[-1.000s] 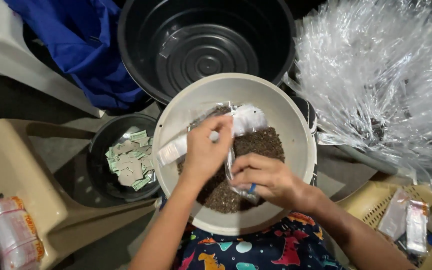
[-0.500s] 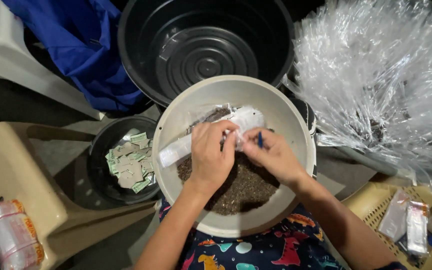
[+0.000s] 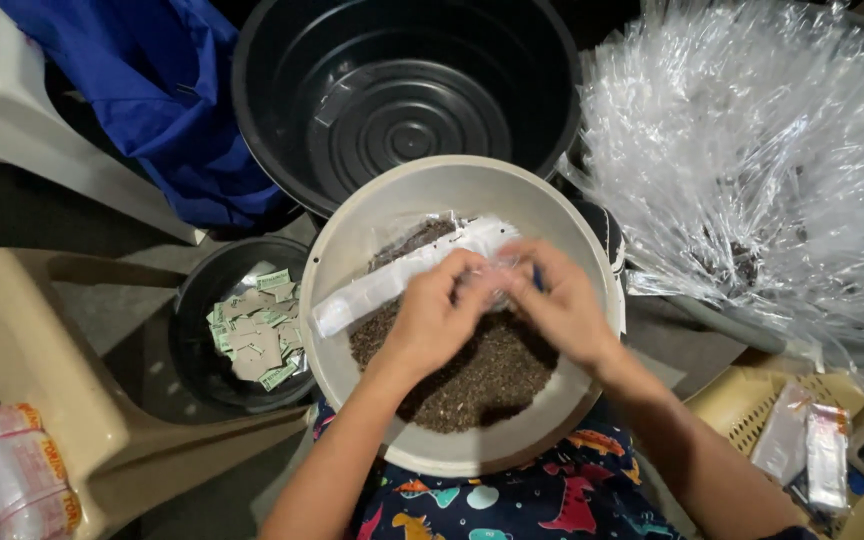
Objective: The person fills small plastic bags with a dark soil-like substance from a bowl using a small blue spoon, and then places the filled bags into a larger container.
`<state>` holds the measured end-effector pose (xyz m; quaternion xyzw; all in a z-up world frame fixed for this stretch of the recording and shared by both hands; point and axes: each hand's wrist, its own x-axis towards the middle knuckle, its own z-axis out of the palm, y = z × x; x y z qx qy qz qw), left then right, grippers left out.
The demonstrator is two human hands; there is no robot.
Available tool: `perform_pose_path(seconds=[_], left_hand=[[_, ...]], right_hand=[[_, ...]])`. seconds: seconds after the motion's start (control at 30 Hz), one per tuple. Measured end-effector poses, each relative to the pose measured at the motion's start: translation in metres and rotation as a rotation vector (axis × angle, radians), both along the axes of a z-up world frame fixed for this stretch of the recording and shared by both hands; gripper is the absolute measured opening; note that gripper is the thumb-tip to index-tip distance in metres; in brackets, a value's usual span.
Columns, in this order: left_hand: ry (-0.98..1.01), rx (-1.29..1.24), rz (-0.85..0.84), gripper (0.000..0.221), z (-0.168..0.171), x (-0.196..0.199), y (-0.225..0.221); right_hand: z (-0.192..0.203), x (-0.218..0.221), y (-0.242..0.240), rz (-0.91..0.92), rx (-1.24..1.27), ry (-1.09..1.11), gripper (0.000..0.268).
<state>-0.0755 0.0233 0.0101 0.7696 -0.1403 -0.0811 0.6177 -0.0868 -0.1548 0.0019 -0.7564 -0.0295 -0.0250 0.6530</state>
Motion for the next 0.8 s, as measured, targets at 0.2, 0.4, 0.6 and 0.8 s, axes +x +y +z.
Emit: perform_pose_path(seconds=[0.2,0.4,0.6,0.8], left_hand=[[-0.298,-0.335,0.446,0.011,0.05,0.077,0.036],[-0.2,-0.157,0.335,0.028,0.002,0.076,-0.041],[-0.751,1.003,-0.159,0.019,-0.097,0.055,-0.076],[-0.404,0.329,-0.145,0.02,-0.073,0.062,-0.05]], right_hand=[[-0.022,-0.034,0.002,0.016,-0.181,-0.055,0.017],[-0.053,0.003,-0.156,-0.301,-0.49,-0.174,0.027],[-0.107,0.015,-0.297,-0.459,-1.203,0.185,0.045],[-0.047,0.004,-0.195,-0.505,-0.747,-0.149,0.041]])
